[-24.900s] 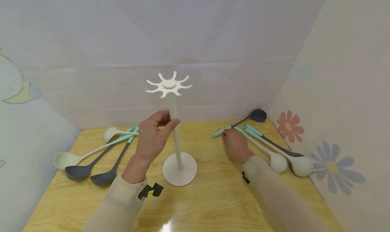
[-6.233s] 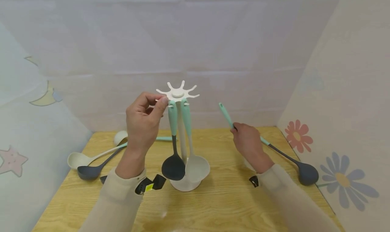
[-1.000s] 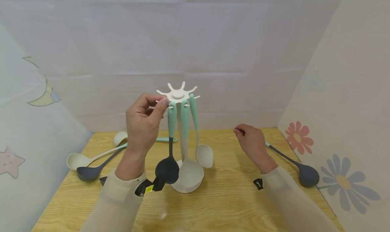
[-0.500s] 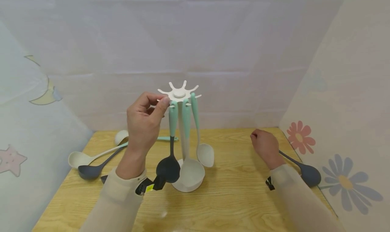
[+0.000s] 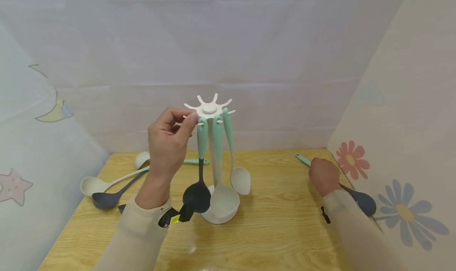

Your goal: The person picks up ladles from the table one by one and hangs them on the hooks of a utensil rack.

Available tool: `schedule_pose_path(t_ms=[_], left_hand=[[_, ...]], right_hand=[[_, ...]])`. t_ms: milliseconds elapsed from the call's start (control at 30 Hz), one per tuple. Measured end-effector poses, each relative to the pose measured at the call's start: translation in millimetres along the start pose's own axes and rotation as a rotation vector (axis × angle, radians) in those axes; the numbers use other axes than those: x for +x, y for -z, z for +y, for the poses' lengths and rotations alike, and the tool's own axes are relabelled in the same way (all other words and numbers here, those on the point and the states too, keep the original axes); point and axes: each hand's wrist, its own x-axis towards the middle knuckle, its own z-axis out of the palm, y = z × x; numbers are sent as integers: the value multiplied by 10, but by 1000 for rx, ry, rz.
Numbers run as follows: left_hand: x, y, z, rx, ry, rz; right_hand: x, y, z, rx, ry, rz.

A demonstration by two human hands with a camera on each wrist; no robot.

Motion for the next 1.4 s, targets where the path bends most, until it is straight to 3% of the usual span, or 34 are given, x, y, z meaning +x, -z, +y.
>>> schedule_pose_path(t_ms=[200,467,633,1000,1300,1400], left_hand=[[-9,7,2,9,9,-1],[-20,5,7,12,14,-8],[-21,5,6,15,12,-9],[-18,2,5,3,13,-6],[-21,-11,7,3,14,-11],[-16,-14,9,5,14,-9]], right_hand=[[-8,-45,73,-27,-37,-69],[-4,-188,108,-87,-52,-73],[28,-208,106,-70,-83,-140],[32,-249,60,-61,-51,-121],[3,-233,-64,34,-106,-238],[5,-237,-107,40,-104,-240]])
